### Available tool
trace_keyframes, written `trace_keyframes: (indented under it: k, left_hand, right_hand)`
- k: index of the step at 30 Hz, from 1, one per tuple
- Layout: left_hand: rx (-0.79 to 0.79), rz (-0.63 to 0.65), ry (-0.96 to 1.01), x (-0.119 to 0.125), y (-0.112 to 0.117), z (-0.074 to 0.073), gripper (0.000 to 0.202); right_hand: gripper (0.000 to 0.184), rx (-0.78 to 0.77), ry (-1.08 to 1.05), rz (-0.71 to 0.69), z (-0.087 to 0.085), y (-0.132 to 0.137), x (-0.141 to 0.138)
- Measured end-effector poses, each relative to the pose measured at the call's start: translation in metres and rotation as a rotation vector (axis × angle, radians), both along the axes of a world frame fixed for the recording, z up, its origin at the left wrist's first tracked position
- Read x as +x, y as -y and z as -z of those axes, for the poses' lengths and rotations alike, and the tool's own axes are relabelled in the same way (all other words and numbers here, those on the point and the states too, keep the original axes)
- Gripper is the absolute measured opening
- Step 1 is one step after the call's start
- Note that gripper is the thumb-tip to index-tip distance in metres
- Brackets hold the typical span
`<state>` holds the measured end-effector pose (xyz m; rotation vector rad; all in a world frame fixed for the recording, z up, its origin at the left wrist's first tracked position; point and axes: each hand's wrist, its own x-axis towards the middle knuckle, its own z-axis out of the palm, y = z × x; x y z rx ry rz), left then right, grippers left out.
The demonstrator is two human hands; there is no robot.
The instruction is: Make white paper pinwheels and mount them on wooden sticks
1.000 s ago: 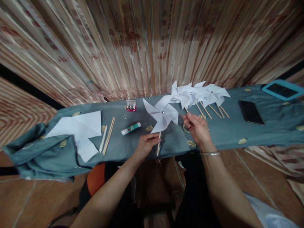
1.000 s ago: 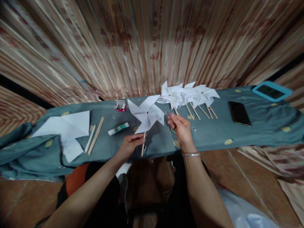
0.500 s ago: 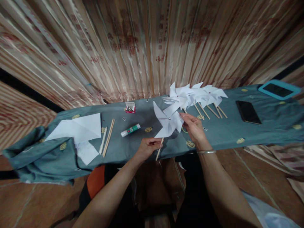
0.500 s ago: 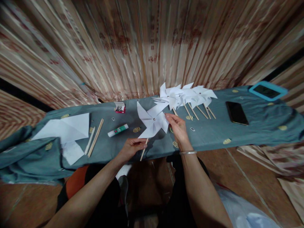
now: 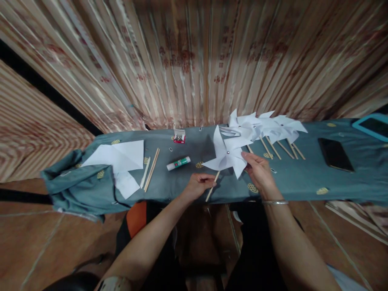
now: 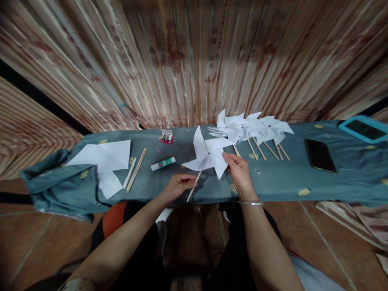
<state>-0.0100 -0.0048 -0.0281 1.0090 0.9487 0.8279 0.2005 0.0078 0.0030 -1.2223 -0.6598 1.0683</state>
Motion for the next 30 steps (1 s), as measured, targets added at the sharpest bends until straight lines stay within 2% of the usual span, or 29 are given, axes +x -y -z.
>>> trace_keyframes:
  k: [12,20,30]
  left_hand:
    - [0.022,-0.089,0.014,0.001,0.012,-0.01,0.028]
    - [0.05,-0.15,-0.018,-0.003,0.024,-0.012,0.03]
    - [0.083,-0.158,-0.024,-0.012,0.037,-0.026,0.029]
  right_hand:
    - [0.035,0.011,0.013,-0.035,0.006,0.011,-0.015]
    - [0.037,-0.02,-0.033,-0.045,0.0,0.023,-0.029]
    - [0.038,-0.036,-0.104,-0.062,-0.006,0.035,-0.047]
